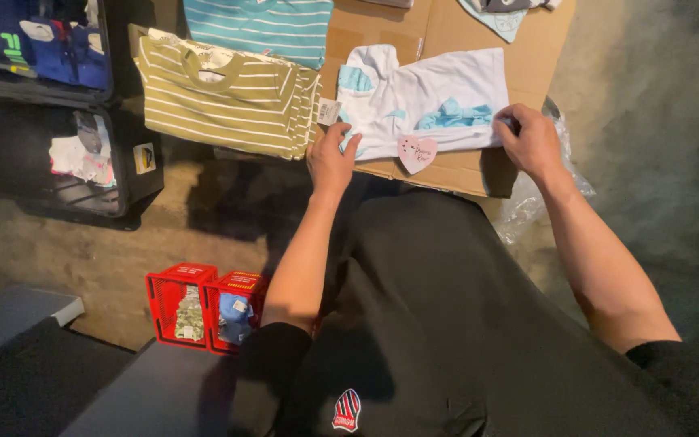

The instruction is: Sorting and folding small clothing items from a plastic bag onto a cardboard surface and then into bins.

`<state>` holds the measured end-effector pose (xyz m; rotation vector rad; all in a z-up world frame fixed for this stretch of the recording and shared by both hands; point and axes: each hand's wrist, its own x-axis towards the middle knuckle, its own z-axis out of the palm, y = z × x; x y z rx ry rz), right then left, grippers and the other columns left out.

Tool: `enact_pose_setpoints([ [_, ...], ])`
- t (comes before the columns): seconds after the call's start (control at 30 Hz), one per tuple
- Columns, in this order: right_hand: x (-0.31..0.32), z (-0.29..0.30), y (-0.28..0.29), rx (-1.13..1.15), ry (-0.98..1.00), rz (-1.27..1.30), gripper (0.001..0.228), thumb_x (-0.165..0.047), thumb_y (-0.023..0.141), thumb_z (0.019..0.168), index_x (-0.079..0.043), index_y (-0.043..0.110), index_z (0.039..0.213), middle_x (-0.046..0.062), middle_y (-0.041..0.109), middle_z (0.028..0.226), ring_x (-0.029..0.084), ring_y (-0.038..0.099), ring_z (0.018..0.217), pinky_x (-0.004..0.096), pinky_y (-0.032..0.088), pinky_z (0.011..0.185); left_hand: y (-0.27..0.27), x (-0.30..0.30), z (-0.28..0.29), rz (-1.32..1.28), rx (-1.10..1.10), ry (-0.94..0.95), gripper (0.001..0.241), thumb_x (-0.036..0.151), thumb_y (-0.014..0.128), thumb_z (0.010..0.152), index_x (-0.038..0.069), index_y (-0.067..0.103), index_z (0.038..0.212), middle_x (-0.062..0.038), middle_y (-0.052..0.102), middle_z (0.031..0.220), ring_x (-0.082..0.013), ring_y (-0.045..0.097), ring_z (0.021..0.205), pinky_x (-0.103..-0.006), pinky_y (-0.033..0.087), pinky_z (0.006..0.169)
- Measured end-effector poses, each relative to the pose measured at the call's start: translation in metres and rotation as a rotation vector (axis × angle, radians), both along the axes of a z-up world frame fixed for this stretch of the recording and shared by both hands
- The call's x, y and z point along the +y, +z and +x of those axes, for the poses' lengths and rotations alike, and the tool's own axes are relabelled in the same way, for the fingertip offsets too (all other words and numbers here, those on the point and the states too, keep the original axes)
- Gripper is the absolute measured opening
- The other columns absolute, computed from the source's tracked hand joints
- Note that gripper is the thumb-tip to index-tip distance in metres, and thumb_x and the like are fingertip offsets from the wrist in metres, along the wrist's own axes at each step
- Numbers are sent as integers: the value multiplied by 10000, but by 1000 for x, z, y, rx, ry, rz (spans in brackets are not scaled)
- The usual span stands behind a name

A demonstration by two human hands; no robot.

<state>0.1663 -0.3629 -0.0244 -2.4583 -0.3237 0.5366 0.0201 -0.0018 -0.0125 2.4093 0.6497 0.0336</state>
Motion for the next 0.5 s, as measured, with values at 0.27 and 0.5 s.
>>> enact_pose_setpoints([
  [0.27, 42, 9, 28, -130, 214, 79, 306, -218, 777, 949, -43, 718, 1193, 202, 644, 1250, 494, 643, 1071, 585, 525, 925, 33, -70, 20, 259, -312, -457, 361, 159, 555, 1024, 190, 593, 1382, -79, 551, 1431, -308, 500, 1344, -468, 430, 1045],
  [0.5, 39, 30, 23, -202, 185, 238, 259, -12, 796, 958, -127, 746, 1184, 122, 671, 1124, 385, 702, 996, 396, 609, 744, -4, -72, 13, 334, -160, -589, 446, 314, 571, 1017, 170, 567, 1439, -130, 503, 1522, -351, 431, 1440, -527, 378, 1088],
])
